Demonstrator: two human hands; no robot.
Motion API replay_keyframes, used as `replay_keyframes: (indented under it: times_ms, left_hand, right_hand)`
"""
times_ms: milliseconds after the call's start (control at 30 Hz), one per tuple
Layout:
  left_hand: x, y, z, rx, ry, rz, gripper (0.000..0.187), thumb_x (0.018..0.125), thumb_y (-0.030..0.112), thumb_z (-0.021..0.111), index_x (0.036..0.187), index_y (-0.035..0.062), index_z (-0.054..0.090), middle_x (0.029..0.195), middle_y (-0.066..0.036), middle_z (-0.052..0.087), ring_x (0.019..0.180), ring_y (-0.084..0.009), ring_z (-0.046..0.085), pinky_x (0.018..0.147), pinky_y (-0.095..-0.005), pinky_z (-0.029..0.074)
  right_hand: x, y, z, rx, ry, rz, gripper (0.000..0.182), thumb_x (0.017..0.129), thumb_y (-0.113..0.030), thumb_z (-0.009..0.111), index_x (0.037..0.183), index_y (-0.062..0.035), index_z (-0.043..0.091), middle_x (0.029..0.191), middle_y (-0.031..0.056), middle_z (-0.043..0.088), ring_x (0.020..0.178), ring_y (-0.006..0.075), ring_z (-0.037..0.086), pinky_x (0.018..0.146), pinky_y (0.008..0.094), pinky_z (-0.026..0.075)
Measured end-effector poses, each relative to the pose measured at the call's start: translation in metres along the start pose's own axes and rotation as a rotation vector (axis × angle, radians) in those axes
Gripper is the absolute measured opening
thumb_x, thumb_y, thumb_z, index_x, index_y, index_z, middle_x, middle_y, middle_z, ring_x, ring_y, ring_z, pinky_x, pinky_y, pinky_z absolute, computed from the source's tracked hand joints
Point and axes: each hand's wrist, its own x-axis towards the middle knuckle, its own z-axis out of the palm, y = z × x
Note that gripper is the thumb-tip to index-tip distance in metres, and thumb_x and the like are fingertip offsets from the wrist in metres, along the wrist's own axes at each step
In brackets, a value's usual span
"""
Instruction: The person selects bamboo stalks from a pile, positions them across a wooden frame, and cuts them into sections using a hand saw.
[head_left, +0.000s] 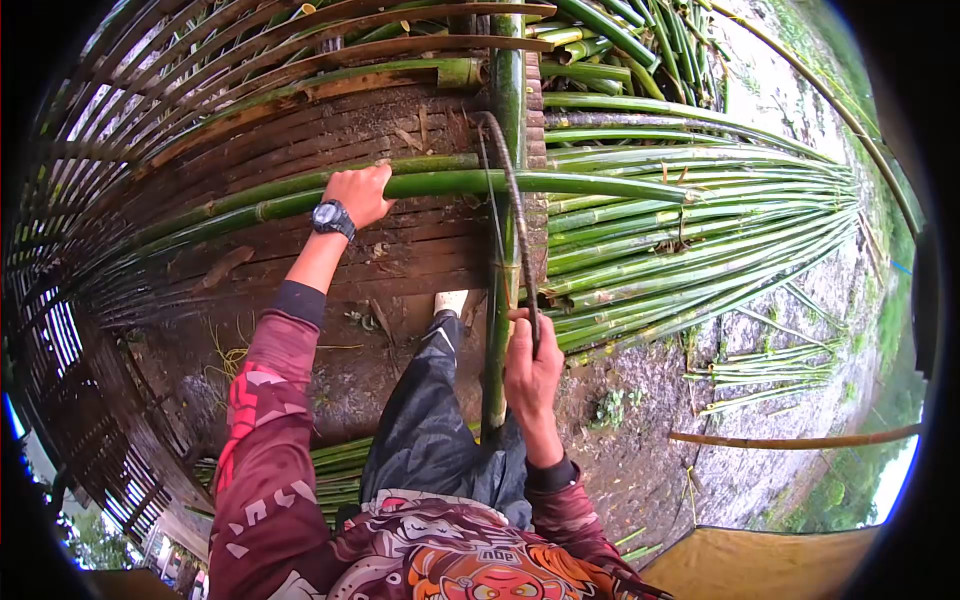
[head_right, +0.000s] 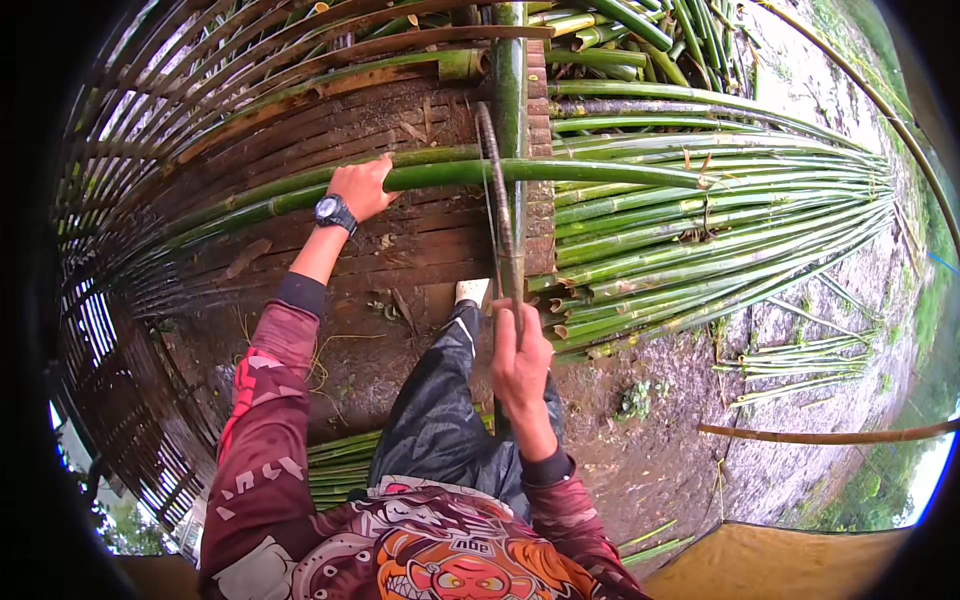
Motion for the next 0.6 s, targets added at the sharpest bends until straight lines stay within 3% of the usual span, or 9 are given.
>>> replay_keyframes:
  times_ms: [300,367,600]
  left_hand:
    - [0.002,0.001,-0.008,0.012,-0.014,-0.016,0.046,0.082,0.044,0.079,0.109,0.0100,0.064,0.093,-0.010,0.075,0.082,-0.0331,0.073,0.068,-0.0478,0.058]
    - [0.001,0.002,-0.009,0.009,-0.021,-0.017,0.045,0.082,0.043,0.079,0.109,0.0103,0.064,0.092,-0.010,0.075,0.082,-0.0331,0.073,0.068,-0.0477,0.057]
    - [0.000,0.000,-0.005,-0.001,0.016,-0.009,0.044,0.081,0.043,0.079,0.107,0.0110,0.063,0.090,-0.010,0.074,0.081,-0.0333,0.073,0.068,-0.0480,0.057]
  right_hand:
    - [0.005,-0.009,0.028,-0.105,0.049,-0.139,0.016,0.104,-0.012,0.056,0.114,-0.0057,0.066,0.069,0.0133,0.061,0.057,0.0252,0.061,0.056,0.0364,0.048]
    - [0.005,-0.009,0.031,-0.086,0.115,-0.238,0.015,0.107,-0.015,0.053,0.110,-0.0071,0.066,0.063,-0.0019,0.043,0.056,0.0075,0.042,0.052,0.0295,0.034]
    - [-0.015,-0.003,0.020,-0.045,0.055,-0.063,0.016,0.107,-0.015,0.052,0.110,-0.0067,0.066,0.066,-0.0019,0.045,0.059,0.0066,0.045,0.053,0.0276,0.037]
